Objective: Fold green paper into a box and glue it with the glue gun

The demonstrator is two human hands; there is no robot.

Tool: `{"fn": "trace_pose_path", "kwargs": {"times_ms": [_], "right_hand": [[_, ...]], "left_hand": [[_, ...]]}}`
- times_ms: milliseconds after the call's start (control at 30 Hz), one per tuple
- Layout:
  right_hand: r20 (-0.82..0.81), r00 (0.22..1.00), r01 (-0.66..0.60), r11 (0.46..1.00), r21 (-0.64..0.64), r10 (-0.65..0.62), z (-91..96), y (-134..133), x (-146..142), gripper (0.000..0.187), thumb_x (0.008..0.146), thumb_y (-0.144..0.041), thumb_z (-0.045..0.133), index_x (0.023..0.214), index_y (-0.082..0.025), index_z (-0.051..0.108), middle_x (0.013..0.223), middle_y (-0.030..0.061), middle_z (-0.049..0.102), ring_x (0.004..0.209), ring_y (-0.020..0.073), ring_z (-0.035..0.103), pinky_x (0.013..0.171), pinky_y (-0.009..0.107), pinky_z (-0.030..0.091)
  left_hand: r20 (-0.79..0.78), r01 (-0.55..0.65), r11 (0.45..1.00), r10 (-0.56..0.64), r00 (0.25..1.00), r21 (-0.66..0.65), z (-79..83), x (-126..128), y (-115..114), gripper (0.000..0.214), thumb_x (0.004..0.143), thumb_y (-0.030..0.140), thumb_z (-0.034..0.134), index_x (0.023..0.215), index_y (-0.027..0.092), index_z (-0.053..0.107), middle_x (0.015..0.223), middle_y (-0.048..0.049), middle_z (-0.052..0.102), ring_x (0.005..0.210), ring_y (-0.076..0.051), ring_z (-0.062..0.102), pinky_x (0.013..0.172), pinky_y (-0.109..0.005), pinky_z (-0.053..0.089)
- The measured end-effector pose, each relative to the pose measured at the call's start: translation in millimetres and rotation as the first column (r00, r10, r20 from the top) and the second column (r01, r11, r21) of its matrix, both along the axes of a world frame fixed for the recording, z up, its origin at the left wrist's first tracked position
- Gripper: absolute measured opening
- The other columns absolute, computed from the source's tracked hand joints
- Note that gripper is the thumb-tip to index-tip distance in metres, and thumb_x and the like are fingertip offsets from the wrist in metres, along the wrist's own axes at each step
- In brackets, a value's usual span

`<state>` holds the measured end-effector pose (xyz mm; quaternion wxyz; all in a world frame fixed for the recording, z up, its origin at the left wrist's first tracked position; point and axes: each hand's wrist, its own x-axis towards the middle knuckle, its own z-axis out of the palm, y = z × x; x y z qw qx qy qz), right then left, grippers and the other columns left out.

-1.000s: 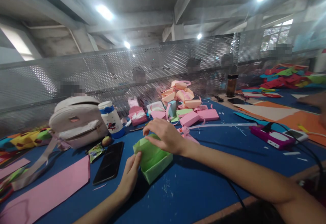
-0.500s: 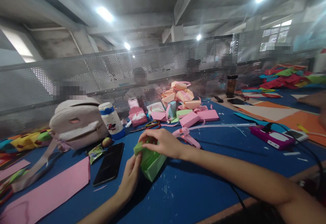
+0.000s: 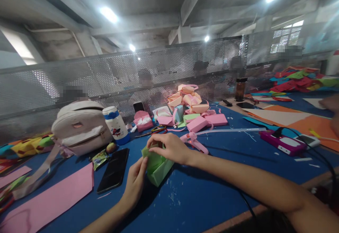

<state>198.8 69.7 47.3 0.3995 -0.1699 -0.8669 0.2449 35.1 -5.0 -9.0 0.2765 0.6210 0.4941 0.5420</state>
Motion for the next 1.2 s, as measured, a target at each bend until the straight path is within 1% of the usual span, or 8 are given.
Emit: {"fn": "trace_pose_path", "kwargs": {"times_ms": [100, 200, 367, 467, 600, 767, 900, 1200], "right_hand": [[0.012, 0.999, 0.044, 0.992, 0.117, -0.046, -1.1, -2, 2, 0.002, 0.091, -0.016, 0.063, 0.093, -0.016, 0.061, 0.079, -0.0005, 0.067, 0.064, 0.0118, 0.059, 0.060, 0.022, 0.042], [-0.005, 0.999, 0.046, 0.971, 0.234, -0.046, -3.3, -3, 3, 0.007, 0.093, -0.021, 0.062, 0.097, -0.017, 0.058, 0.083, 0.0010, 0.067, 0.066, 0.0127, 0.060, 0.061, 0.023, 0.043], [-0.018, 0.997, -0.056, 0.913, 0.404, 0.069, -3.1, -2, 3, 0.011, 0.099, -0.020, 0.051, 0.102, -0.016, 0.061, 0.091, 0.0057, 0.070, 0.081, 0.0153, 0.063, 0.072, 0.025, 0.048], [0.077, 0.993, -0.120, 0.870, 0.477, 0.094, -2.1, 1, 2, 0.018, 0.100, -0.018, 0.049, 0.109, -0.017, 0.065, 0.097, 0.0066, 0.071, 0.088, 0.0172, 0.061, 0.080, 0.029, 0.048], [0.131, 0.988, -0.138, 0.860, 0.492, 0.084, -3.5, 5, 2, 0.021, 0.098, -0.017, 0.054, 0.113, -0.017, 0.068, 0.098, 0.0070, 0.072, 0.088, 0.0182, 0.058, 0.080, 0.032, 0.049], [0.086, 0.993, -0.116, 0.880, 0.460, 0.086, -4.7, 8, 3, 0.019, 0.095, -0.020, 0.060, 0.111, -0.015, 0.070, 0.097, 0.0079, 0.072, 0.089, 0.0182, 0.058, 0.079, 0.033, 0.051], [0.090, 0.993, -0.107, 0.897, 0.428, 0.076, -3.1, 7, 5, 0.013, 0.094, -0.020, 0.063, 0.102, -0.015, 0.070, 0.092, 0.0074, 0.072, 0.087, 0.0177, 0.059, 0.080, 0.032, 0.052], [0.075, 0.995, -0.092, 0.898, 0.431, 0.066, 0.1, 6, 6, 0.009, 0.092, -0.023, 0.066, 0.095, -0.015, 0.070, 0.089, 0.0060, 0.073, 0.083, 0.0182, 0.060, 0.077, 0.031, 0.049]], "left_hand": [[-0.006, -0.009, 1.000, 0.009, 1.000, 0.016, 1.3, 0, 0, 0.044, 0.092, 0.051, 0.050, 0.071, 0.014, 0.064, 0.075, -0.0041, 0.066, 0.080, -0.021, 0.061, 0.075, -0.026, 0.049], [-0.013, 0.005, 1.000, -0.004, 1.000, 0.020, 0.7, 0, -1, 0.045, 0.093, 0.051, 0.050, 0.075, 0.014, 0.067, 0.075, -0.0036, 0.067, 0.078, -0.020, 0.061, 0.073, -0.025, 0.049], [-0.025, 0.013, 0.999, -0.012, 1.000, 0.031, -3.4, -1, 0, 0.048, 0.092, 0.054, 0.049, 0.088, 0.012, 0.073, 0.085, -0.0064, 0.073, 0.083, -0.023, 0.064, 0.078, -0.027, 0.050], [-0.039, -0.012, 0.999, 0.014, 0.999, 0.032, -5.8, -2, 0, 0.052, 0.091, 0.057, 0.050, 0.090, 0.012, 0.075, 0.087, -0.0081, 0.074, 0.082, -0.024, 0.065, 0.076, -0.029, 0.051], [-0.050, -0.012, 0.999, 0.014, 0.999, 0.036, -5.4, -2, 2, 0.051, 0.091, 0.056, 0.050, 0.089, 0.012, 0.075, 0.083, -0.0082, 0.076, 0.075, -0.023, 0.066, 0.071, -0.029, 0.052], [-0.076, 0.026, 0.999, -0.023, 0.997, 0.045, -3.8, -2, 4, 0.042, 0.091, 0.048, 0.053, 0.098, 0.014, 0.077, 0.097, -0.0096, 0.077, 0.089, -0.027, 0.069, 0.085, -0.034, 0.052], [-0.059, 0.057, 0.997, -0.054, 0.997, 0.049, -5.2, -3, 5, 0.041, 0.092, 0.047, 0.053, 0.101, 0.015, 0.077, 0.106, -0.0094, 0.076, 0.099, -0.028, 0.068, 0.093, -0.035, 0.050], [-0.050, 0.055, 0.996, -0.052, 0.997, 0.066, -4.6, -3, 4, 0.038, 0.093, 0.044, 0.054, 0.104, 0.016, 0.077, 0.110, -0.0079, 0.075, 0.099, -0.026, 0.068, 0.091, -0.032, 0.051]]}}
